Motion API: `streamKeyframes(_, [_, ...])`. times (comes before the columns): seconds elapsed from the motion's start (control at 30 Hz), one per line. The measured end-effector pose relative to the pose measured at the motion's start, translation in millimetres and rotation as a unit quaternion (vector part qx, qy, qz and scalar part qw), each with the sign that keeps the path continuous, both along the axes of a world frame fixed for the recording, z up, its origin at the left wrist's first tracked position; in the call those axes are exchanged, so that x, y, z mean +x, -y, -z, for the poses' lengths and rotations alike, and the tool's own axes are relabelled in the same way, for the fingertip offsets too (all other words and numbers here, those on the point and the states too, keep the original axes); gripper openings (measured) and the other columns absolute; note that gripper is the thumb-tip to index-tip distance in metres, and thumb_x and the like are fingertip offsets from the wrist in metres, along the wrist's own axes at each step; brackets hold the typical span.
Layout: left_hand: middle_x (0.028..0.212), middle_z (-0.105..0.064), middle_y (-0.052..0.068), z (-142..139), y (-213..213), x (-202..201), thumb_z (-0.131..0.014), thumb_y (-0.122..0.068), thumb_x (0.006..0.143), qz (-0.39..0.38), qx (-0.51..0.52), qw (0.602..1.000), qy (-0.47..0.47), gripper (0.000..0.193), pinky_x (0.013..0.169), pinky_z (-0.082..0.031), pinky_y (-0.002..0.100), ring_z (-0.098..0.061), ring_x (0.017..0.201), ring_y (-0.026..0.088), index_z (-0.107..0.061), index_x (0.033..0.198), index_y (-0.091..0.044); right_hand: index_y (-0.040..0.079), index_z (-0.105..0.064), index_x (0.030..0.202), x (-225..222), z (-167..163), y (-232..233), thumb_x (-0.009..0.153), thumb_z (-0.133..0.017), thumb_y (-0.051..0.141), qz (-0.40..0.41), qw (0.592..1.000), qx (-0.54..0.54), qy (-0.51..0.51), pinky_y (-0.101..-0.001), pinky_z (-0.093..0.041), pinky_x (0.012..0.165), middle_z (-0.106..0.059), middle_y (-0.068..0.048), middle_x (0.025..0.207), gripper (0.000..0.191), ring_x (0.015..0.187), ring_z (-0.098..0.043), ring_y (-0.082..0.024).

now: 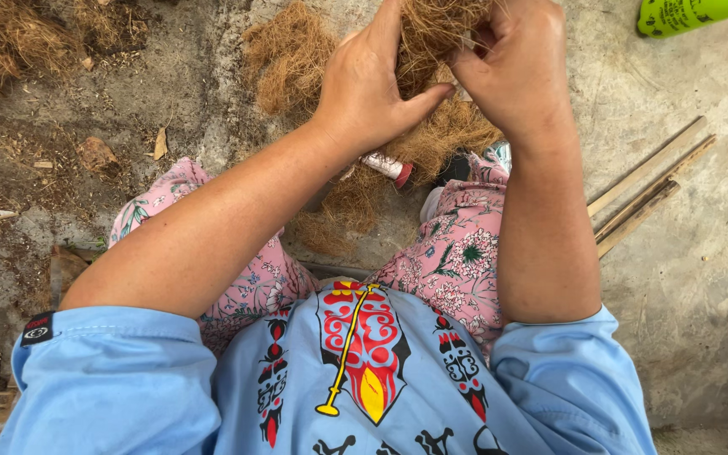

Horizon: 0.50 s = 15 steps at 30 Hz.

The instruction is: The person sits on the floor and wraps loose coconut coir fiber around a wooden stick, rotating the stick and pressing the fiber to build up a cylindrical bundle. They then use a length of string to tie and secure the coir wrapping along the stick.

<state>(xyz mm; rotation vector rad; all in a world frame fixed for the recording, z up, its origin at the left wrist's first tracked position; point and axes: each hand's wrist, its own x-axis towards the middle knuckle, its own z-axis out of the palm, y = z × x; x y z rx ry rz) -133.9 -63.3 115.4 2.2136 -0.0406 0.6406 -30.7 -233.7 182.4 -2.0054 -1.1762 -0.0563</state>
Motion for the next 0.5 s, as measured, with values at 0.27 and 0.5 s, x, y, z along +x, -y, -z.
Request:
streamKeyframes(0.27, [0.131,-0.067,0.017,7,-12,-1,-0.061,-0.026,0.112,0.071,-0.058,0.996,0.004,0.054,0.106,-0.047,0.047,-0.063,0.122,0.038,-0.033,0.154,-0.006,-0.003,-0.073,0.097,1,4,1,0.089,-0.072,-0.007,0.089,0.992,-0.061,-0.057,-0.0297,-0.043,0.059,-0.063,-0.006,0.073,0.009,0.066,-0.054,-0.011])
streamKeyframes(0.5, [0.136,-0.064,0.018,12,-5,3,-0.063,-0.025,0.113,0.021,-0.018,0.999,0.019,0.057,0.106,-0.046,0.049,-0.061,0.125,0.040,-0.030,0.155,-0.005,-0.005,-0.067,0.097,3,0,5,0.098,-0.069,0.002,0.033,0.968,-0.070,-0.239,-0.0281,-0.034,0.057,-0.053,-0.003,0.074,0.007,0.066,-0.045,-0.008])
